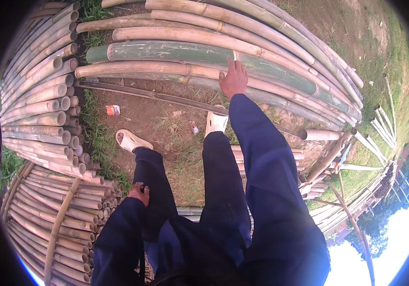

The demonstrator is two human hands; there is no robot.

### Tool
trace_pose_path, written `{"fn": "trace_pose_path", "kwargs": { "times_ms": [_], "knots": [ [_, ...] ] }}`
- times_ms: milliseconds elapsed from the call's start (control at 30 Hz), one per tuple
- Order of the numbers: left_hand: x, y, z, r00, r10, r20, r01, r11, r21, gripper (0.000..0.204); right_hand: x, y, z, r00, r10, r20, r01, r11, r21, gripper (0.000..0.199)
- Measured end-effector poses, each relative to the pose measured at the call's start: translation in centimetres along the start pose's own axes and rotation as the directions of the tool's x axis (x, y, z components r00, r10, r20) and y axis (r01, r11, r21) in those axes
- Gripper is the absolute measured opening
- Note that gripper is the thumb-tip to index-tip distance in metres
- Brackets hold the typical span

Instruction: The person repeatedly picks up bamboo poles from a pile and places them onto a growing stack. The task involves handling the poles one at a time and arranging them in a neat pile.

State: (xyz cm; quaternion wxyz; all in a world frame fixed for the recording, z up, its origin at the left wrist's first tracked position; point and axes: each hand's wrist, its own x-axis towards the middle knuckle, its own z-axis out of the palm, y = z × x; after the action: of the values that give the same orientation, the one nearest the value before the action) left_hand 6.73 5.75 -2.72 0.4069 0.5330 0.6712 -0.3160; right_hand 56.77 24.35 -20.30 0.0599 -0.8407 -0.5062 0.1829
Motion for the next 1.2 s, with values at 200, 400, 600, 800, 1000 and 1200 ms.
{"fn": "trace_pose_path", "kwargs": {
  "times_ms": [200,400,600,800,1000,1200],
  "knots": [
    [3.3,11.0,4.4,0.992,0.124,0.021,-0.121,0.986,-0.115,0.04,2.6,8.4,-4.5,0.985,-0.063,0.159,0.098,0.969,-0.226,0.103],
    [7.6,25.6,4.1,0.947,0.322,0.0,-0.311,0.914,-0.26,0.039,3.9,5.7,-2.8,0.954,-0.249,0.167,0.282,0.935,-0.216,0.108],
    [10.5,27.7,-1.4,0.9,0.434,0.044,-0.395,0.854,-0.338,0.038,5.8,1.0,1.7,0.962,-0.21,0.176,0.265,0.879,-0.397,0.094],
    [16.1,15.5,-6.0,0.984,0.178,-0.015,-0.169,0.902,-0.396,0.037,7.7,-0.3,1.9,0.924,-0.29,0.25,0.375,0.812,-0.447,0.065],
    [16.3,8.6,-10.0,0.994,0.059,-0.092,-0.094,0.898,-0.429,0.041,8.5,-1.7,0.8,0.876,-0.287,0.389,0.44,0.805,-0.397,0.064],
    [17.2,15.0,-8.5,0.985,0.169,-0.023,-0.135,0.694,-0.707,0.04,3.3,-4.1,-2.5,0.766,-0.466,0.443,0.594,0.776,-0.213,0.075]
  ]
}}
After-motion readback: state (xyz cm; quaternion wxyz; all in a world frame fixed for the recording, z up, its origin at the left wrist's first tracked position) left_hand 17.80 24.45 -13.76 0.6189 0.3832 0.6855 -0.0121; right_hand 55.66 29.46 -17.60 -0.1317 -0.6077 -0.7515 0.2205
